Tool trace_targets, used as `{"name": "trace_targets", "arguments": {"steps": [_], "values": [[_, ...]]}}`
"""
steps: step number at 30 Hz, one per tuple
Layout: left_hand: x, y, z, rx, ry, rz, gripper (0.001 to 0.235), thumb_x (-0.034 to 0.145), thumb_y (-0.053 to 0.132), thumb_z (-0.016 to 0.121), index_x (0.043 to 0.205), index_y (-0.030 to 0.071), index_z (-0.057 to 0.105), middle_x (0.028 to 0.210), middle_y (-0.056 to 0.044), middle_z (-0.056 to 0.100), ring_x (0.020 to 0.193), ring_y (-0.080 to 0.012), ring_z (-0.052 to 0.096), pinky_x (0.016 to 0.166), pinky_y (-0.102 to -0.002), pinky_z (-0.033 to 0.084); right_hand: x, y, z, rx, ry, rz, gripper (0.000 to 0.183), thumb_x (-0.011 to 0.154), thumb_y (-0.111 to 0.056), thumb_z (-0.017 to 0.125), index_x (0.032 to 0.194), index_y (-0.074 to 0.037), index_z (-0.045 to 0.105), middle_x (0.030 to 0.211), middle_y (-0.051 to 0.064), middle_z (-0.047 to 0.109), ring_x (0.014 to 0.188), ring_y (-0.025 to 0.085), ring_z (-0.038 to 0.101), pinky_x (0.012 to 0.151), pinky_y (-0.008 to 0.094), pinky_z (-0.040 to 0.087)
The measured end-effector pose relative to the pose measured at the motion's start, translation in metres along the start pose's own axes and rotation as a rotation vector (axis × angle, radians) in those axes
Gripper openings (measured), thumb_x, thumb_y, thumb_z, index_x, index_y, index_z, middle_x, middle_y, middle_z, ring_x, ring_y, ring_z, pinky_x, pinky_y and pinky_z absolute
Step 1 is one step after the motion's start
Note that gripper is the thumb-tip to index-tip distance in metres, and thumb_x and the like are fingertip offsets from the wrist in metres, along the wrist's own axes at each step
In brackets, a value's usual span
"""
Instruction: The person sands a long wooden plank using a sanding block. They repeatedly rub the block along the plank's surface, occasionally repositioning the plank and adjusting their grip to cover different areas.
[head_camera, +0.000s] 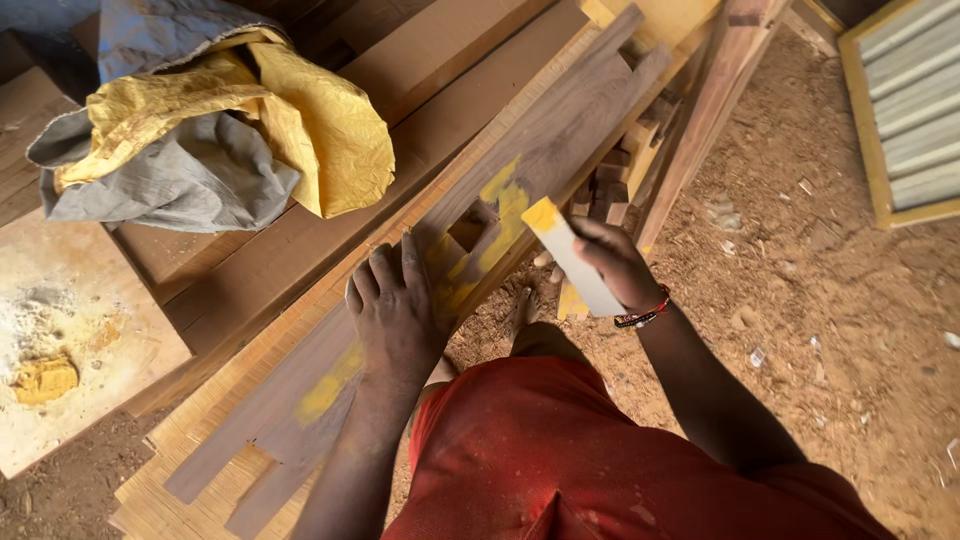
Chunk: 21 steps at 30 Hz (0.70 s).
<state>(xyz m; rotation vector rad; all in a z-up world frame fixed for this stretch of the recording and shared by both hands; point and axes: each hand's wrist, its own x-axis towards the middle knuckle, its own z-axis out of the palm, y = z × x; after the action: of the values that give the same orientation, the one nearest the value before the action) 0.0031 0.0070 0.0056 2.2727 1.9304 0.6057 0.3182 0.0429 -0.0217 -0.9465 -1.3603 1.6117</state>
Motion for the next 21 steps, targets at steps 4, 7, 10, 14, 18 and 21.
{"name": "trace_targets", "arguments": {"steps": [4,7,10,14,18,21], "values": [[-0.005,0.011,0.002,0.199,-0.007,-0.018,0.095,0.08,0.038,0.083,0.157,0.005,0.04,0.139,-0.023,0.048,0.119,-0.0384,0.05,0.108,-0.051,0.039,0.022,0.004,-0.028,0.281,0.061,-0.053,0.06,0.104,-0.034,0.06,0.15,0.004,0.048,0.123,0.018,0.068,0.105,0.028,0.071,0.083,0.04,0.059],[0.001,0.023,-0.007,0.2,-0.092,-0.096,0.107,0.068,0.039,0.088,0.156,0.007,0.037,0.139,-0.022,0.047,0.121,-0.0391,0.047,0.108,-0.052,0.038,0.036,-0.002,-0.047,0.351,0.102,-0.1,0.057,0.105,-0.033,0.061,0.146,0.004,0.049,0.13,0.016,0.065,0.111,0.03,0.07,0.083,0.041,0.059],[0.007,0.031,-0.019,0.122,-0.203,-0.208,0.123,0.056,0.041,0.094,0.156,0.005,0.031,0.14,-0.022,0.045,0.127,-0.0405,0.044,0.111,-0.052,0.035,0.043,-0.004,-0.07,0.452,0.152,-0.094,0.055,0.104,-0.033,0.061,0.145,0.002,0.051,0.133,0.014,0.064,0.112,0.032,0.069,0.084,0.041,0.058],[0.013,0.039,-0.024,0.176,-0.257,-0.26,0.129,0.054,0.045,0.096,0.156,0.005,0.029,0.141,-0.02,0.043,0.132,-0.0395,0.041,0.114,-0.051,0.033,0.05,0.0,-0.097,0.545,0.185,-0.095,0.054,0.104,-0.034,0.062,0.146,-0.001,0.051,0.135,0.013,0.063,0.112,0.031,0.068,0.085,0.041,0.056],[0.017,0.043,-0.025,0.276,-0.273,-0.25,0.132,0.054,0.048,0.096,0.159,0.004,0.031,0.139,-0.021,0.044,0.13,-0.0389,0.042,0.111,-0.051,0.034,0.051,0.011,-0.113,0.548,0.246,-0.098,0.056,0.103,-0.035,0.062,0.147,-0.001,0.05,0.132,0.014,0.064,0.112,0.031,0.068,0.086,0.041,0.057],[0.019,0.048,-0.026,0.295,-0.307,-0.283,0.125,0.054,0.048,0.095,0.154,0.004,0.034,0.137,-0.016,0.047,0.129,-0.0358,0.044,0.113,-0.048,0.037,0.054,0.018,-0.126,0.578,0.283,-0.129,0.058,0.102,-0.035,0.063,0.146,-0.001,0.049,0.129,0.015,0.065,0.108,0.031,0.07,0.083,0.04,0.059]]}}
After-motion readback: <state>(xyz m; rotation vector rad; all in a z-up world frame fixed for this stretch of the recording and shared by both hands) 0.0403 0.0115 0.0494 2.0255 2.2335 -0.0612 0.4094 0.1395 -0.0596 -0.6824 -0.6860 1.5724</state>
